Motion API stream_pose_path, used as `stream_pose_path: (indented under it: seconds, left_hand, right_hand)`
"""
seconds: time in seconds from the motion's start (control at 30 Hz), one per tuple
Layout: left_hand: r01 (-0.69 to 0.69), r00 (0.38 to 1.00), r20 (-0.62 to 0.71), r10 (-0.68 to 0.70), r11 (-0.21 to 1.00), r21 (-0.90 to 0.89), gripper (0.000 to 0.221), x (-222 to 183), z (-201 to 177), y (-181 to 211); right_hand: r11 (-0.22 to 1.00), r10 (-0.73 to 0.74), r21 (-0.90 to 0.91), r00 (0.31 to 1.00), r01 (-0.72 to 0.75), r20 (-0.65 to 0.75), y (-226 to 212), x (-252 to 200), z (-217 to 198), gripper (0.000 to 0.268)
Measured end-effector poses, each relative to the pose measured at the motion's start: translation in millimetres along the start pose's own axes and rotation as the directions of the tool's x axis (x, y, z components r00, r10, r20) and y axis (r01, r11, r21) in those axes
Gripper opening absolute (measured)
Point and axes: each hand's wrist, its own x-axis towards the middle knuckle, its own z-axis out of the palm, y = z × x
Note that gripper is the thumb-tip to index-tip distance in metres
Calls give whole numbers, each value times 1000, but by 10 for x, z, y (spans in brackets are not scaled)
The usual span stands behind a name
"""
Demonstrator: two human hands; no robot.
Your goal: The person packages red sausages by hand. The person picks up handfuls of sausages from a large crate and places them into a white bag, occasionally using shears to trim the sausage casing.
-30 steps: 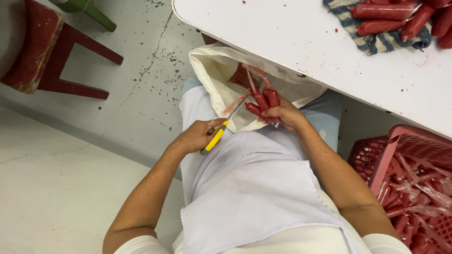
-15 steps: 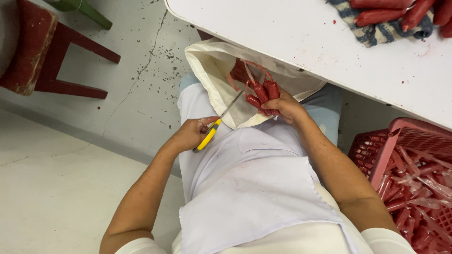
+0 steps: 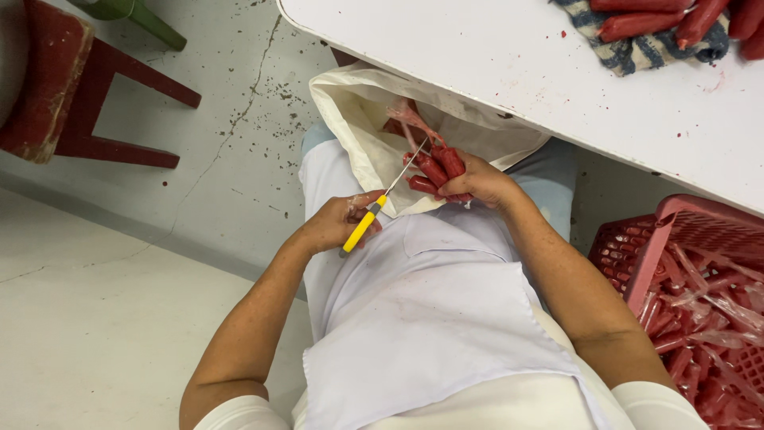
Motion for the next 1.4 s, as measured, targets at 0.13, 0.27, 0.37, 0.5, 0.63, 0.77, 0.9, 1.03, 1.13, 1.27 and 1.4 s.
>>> stream_pose_path:
  seconds: [0.13,0.27,0.37,0.5,0.63,0.77,0.9,1.03,1.13,1.27,1.4]
  left_hand:
    - [-27,999,-24,27,999,26,69,31,-99,-210]
    - [-15,998,61,24,990,-140,76,-168,-135,9]
    - [-1,996,93,12,993,-114,74,-132,-164,119]
    - [-18,997,78,22,999,-52,69,56,-148,73]
    - [-34,998,47,36,998,-52,69,17,-178,15]
    - [10,995,103,6,987,-161,75,-218,-92,199]
    - [-35,994,96,48,990,-136,76,-78,-42,97]
    - [-31,994,107,38,997,-67,74,103,-7,73]
    - [-7,993,116,13,999,-51,74,127,5,147]
    - [-25,996,89,31,997,-67,73,91,-8,105]
    - [-14,996,90,27,989,-146,75,-60,-28,39]
  right_hand:
    - [1000,-7,-22,1000,7,-3,271,161,-242,72]
    - [951,52,-303,998,-64,-47,278,210,-299,76]
    - [781,93,-615,994,-107,-55,423,275,-466,79]
    - [656,112,-750,994,-84,-13,440,269,-514,77]
    - [641,127,-757,990,-128,-61,592,317,-601,76]
    - [649,111,-740,985,-175,-135,616,340,-575,75]
    - [587,85,-794,987,-158,-134,571,338,-525,74]
    - [597,98,-789,989,-145,-108,644,415,-589,75]
    - [593,92,-792,989,-148,-115,682,435,-620,79]
    - [583,72,-800,990,-140,-121,728,458,-659,80]
    - [681,89,-712,985,-170,-150,39,-13,-263,70]
